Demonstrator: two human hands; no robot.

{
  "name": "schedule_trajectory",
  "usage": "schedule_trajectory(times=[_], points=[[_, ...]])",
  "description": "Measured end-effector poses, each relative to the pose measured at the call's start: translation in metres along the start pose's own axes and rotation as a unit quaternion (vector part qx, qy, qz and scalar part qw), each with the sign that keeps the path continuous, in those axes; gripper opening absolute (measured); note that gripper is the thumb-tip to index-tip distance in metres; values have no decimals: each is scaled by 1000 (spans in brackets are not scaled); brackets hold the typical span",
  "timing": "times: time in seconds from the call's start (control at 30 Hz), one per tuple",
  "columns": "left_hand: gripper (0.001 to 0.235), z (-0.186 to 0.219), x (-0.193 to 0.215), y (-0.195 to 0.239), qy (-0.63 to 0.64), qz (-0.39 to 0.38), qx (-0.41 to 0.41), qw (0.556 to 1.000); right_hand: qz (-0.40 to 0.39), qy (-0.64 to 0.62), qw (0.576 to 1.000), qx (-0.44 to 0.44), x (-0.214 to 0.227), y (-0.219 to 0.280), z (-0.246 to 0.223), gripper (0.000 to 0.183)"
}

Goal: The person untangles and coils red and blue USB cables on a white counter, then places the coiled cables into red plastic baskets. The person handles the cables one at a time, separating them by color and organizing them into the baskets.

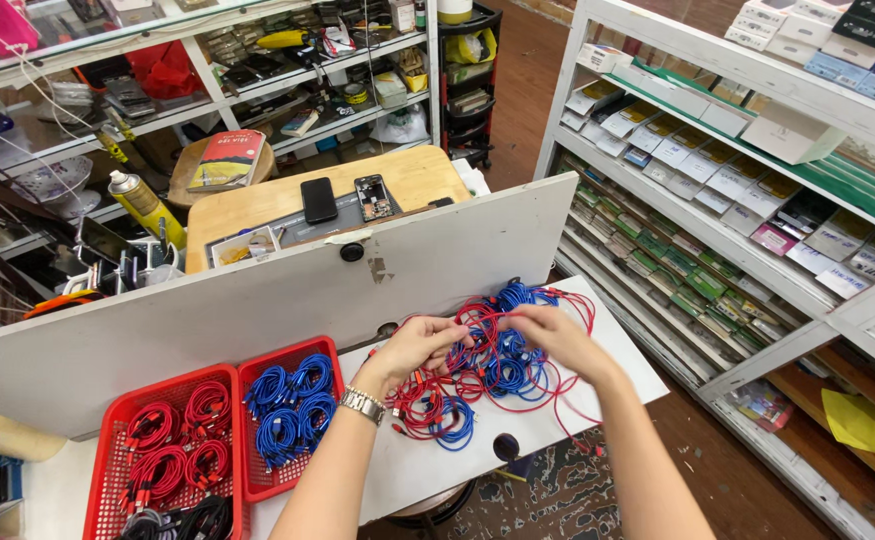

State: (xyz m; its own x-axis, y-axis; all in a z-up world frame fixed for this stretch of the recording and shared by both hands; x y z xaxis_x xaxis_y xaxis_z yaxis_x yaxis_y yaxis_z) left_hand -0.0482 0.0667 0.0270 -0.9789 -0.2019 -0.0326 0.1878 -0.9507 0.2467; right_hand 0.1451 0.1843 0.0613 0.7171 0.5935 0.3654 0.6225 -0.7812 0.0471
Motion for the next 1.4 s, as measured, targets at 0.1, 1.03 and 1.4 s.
schedule_trajectory(times=[0.1,1.03,1.4], points=[[34,-7,14,6,10,46,14,999,58,71,995,44,24,6,-9,35],[33,66,-32,33,275,-70,-91,955,221,-76,961,-146,-69,-31,91,29],[30,36,34,-7,-146,31,-175,973,-195,-93,976,5,-73,22,-49,28]])
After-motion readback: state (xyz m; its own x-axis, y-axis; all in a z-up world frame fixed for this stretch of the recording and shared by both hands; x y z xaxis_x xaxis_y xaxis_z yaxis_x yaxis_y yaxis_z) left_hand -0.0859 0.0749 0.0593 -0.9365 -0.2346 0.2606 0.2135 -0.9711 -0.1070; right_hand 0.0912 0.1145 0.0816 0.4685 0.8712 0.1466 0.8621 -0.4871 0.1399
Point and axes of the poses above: each hand's wrist, its own y-axis away from the middle knuckle, its own x-axis out of the back of the hand, z = x × y, the point moved 6 cm from there along -y, towards the middle knuckle, and after that the axes turned 12 degrees about z, right-handed, at the moved point
